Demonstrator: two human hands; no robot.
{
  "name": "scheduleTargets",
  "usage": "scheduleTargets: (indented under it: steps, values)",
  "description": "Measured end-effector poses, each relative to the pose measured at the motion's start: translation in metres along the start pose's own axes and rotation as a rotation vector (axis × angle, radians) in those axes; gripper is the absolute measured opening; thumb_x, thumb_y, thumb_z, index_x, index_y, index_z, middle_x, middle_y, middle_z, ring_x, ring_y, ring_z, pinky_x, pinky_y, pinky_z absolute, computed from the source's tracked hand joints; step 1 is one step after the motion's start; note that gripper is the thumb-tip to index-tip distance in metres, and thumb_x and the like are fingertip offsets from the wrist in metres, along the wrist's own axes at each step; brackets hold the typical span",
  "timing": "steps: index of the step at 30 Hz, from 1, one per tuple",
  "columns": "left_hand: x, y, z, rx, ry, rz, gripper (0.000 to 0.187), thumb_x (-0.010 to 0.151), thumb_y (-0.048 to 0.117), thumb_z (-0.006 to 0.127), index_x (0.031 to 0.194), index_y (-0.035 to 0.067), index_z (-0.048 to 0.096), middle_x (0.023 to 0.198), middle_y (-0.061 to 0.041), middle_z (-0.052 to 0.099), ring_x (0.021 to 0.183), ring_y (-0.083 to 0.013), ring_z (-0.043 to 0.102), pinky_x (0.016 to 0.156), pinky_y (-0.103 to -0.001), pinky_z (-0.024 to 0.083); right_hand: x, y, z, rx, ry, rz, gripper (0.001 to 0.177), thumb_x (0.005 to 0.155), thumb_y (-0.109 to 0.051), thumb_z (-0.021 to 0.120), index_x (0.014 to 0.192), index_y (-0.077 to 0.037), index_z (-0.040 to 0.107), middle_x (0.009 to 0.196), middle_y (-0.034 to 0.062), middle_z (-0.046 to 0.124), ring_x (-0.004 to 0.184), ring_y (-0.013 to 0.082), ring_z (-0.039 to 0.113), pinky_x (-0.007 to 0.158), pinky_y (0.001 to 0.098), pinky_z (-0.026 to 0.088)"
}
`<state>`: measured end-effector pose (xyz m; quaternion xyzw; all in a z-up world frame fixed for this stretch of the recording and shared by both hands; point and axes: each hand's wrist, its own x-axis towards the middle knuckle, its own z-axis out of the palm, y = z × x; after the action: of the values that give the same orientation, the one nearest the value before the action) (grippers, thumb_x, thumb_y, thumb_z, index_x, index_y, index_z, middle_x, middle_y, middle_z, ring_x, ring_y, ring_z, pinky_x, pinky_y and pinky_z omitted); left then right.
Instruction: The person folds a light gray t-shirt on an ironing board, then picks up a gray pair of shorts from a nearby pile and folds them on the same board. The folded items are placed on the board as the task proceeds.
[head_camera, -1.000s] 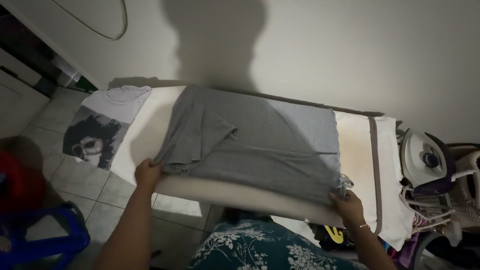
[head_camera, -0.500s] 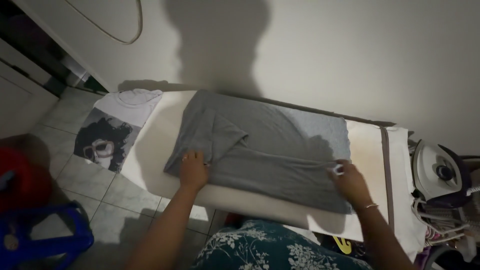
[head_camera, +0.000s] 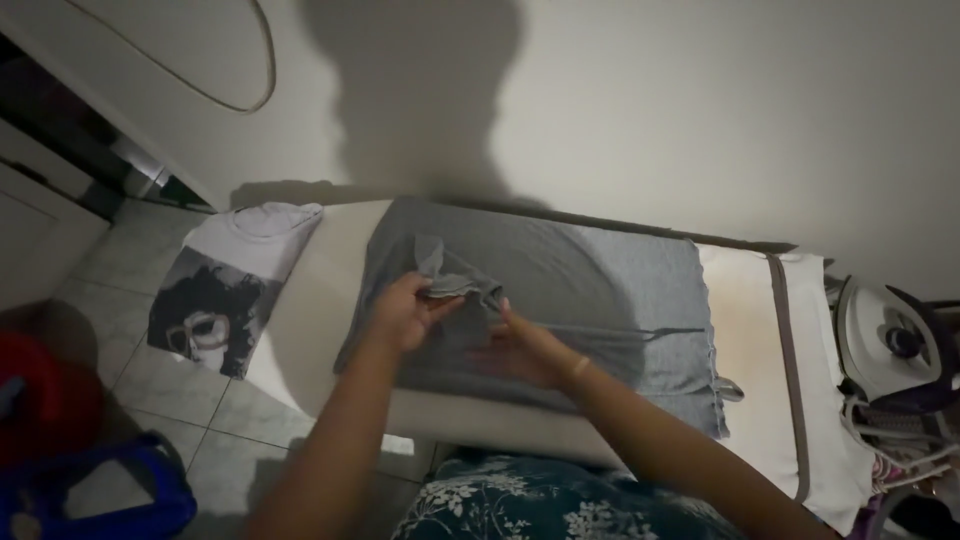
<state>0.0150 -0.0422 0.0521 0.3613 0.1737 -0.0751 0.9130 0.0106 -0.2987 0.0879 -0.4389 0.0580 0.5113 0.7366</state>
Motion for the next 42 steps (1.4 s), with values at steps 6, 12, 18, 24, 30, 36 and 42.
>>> scheduleTargets:
  steps: [6, 12, 18, 24, 30, 36, 42]
  values:
    - [-0.026, -0.012, 0.045, -0.153, -0.139, 0.012, 0.026, 0.097, 0.004, 0.048, 0.120, -0.002, 0.055, 0.118, -0.021, 0.069, 0.109, -0.0356, 0.069, 0.100, -0.049, 0.057, 0.030, -0.025, 0.012, 0.407, -0.003, 0.144, 0.075, 0.092, -0.069, 0.040, 0.144, -0.016, 0.047, 0.146, 0.0230, 0.045, 0.129, 0.0478, 0.048, 0.108, 0.0584, 0.042]
    - [-0.043, -0.002, 0.060, -0.179, -0.238, 0.105, 0.040, 0.095, 0.003, 0.050, 0.135, 0.001, 0.051, 0.129, -0.018, 0.067, 0.119, -0.0333, 0.066, 0.105, -0.046, 0.053, 0.063, -0.039, -0.011, 0.590, -0.372, -0.042, 0.048, 0.113, -0.049, 0.044, 0.138, -0.009, 0.050, 0.136, 0.0166, 0.058, 0.121, 0.0334, 0.060, 0.111, 0.0574, 0.050]
    - [-0.048, -0.016, 0.049, 0.166, -0.233, -0.126, 0.044, 0.096, 0.006, 0.057, 0.139, 0.004, 0.053, 0.131, -0.015, 0.064, 0.118, -0.0313, 0.065, 0.105, -0.048, 0.053, 0.063, -0.080, -0.014, 0.089, 0.117, -0.262, 0.046, 0.102, -0.039, 0.056, 0.120, 0.000, 0.071, 0.116, 0.0153, 0.071, 0.104, 0.0253, 0.068, 0.091, 0.0395, 0.058]
    - [-0.026, -0.048, -0.025, 0.139, -0.313, -0.354, 0.039, 0.100, 0.020, 0.053, 0.133, 0.000, 0.057, 0.135, -0.018, 0.064, 0.126, -0.0328, 0.062, 0.112, -0.050, 0.048, -0.015, -0.099, 0.018, -1.009, 0.496, -0.610, 0.023, 0.092, -0.022, 0.076, 0.112, -0.011, 0.079, 0.105, 0.0088, 0.078, 0.091, 0.0168, 0.069, 0.081, 0.0323, 0.057]
    - [0.004, -0.073, -0.087, -0.477, -0.293, -0.224, 0.046, 0.112, 0.034, 0.039, 0.140, 0.000, 0.052, 0.142, -0.022, 0.054, 0.134, -0.0396, 0.048, 0.119, -0.060, 0.034, -0.126, -0.098, -0.047, -0.889, 0.664, -0.111, 0.037, 0.094, -0.025, 0.062, 0.131, -0.025, 0.067, 0.124, 0.0095, 0.072, 0.102, 0.0243, 0.074, 0.089, 0.0430, 0.063]
    - [-0.037, -0.069, -0.077, -0.525, 0.167, -0.140, 0.059, 0.107, 0.040, 0.037, 0.151, 0.002, 0.043, 0.158, -0.016, 0.047, 0.143, -0.0341, 0.045, 0.120, -0.052, 0.033, -0.138, -0.010, -0.152, -0.910, 0.666, -0.162, 0.049, 0.097, -0.027, 0.065, 0.145, -0.030, 0.055, 0.116, 0.0159, 0.072, 0.102, 0.0203, 0.069, 0.088, 0.0348, 0.056]
    - [-0.079, -0.049, -0.079, -0.185, 0.157, 0.148, 0.060, 0.101, 0.041, 0.038, 0.152, 0.010, 0.044, 0.162, -0.008, 0.045, 0.145, -0.0303, 0.044, 0.121, -0.048, 0.030, -0.123, 0.071, -0.185, -0.989, 0.836, -0.528, 0.046, 0.095, -0.026, 0.064, 0.141, -0.024, 0.063, 0.114, 0.0101, 0.074, 0.086, 0.0262, 0.064, 0.081, 0.0373, 0.054]
